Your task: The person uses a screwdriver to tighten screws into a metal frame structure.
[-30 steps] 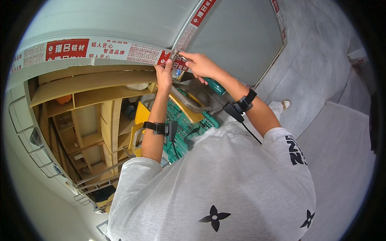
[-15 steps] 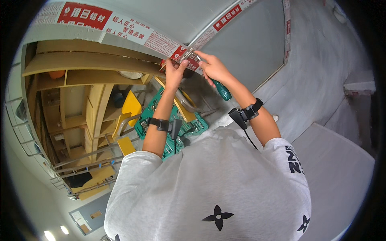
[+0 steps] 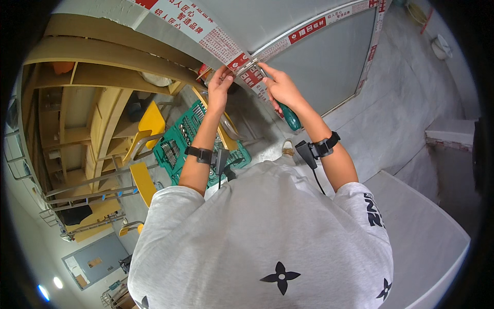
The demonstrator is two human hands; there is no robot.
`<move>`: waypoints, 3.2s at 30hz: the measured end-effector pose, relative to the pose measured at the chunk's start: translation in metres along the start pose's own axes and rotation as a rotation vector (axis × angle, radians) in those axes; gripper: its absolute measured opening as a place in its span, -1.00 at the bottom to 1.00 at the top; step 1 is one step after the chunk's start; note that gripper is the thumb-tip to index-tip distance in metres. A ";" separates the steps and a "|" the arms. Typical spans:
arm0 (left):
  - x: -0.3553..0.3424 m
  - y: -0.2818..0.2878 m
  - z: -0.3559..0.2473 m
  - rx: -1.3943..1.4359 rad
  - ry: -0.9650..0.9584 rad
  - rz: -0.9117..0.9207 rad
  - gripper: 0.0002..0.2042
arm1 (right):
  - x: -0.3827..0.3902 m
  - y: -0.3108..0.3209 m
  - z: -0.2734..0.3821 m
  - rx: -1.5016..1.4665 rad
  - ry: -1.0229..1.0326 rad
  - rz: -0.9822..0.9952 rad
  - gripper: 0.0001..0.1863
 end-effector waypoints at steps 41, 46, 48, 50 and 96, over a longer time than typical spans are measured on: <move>-0.007 -0.001 0.001 -0.125 -0.129 -0.013 -0.60 | 0.005 -0.002 0.012 0.207 -0.014 -0.107 -0.49; -0.006 -0.002 -0.002 -0.139 -0.116 -0.022 -0.59 | 0.006 -0.003 0.012 0.098 -0.026 -0.102 -0.47; -0.009 -0.002 -0.003 -0.156 -0.094 0.001 -0.59 | 0.001 -0.003 0.006 0.029 -0.053 -0.085 -0.46; -0.009 -0.001 -0.003 -0.153 -0.066 0.028 -0.59 | 0.000 -0.004 0.002 -0.042 -0.076 -0.067 -0.45; 0.025 -0.062 0.015 0.232 0.450 -0.069 -0.74 | -0.003 0.003 -0.003 -0.678 -0.129 0.236 -0.41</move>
Point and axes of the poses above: each hand's wrist, its own x-axis away from the middle knuckle, its own y-axis out of the back of the hand, z = x × y, the point moved 6 cm from there along -x, towards the middle knuckle, and after that the axes turned 8 degrees about -y, right-handed, at the moved point
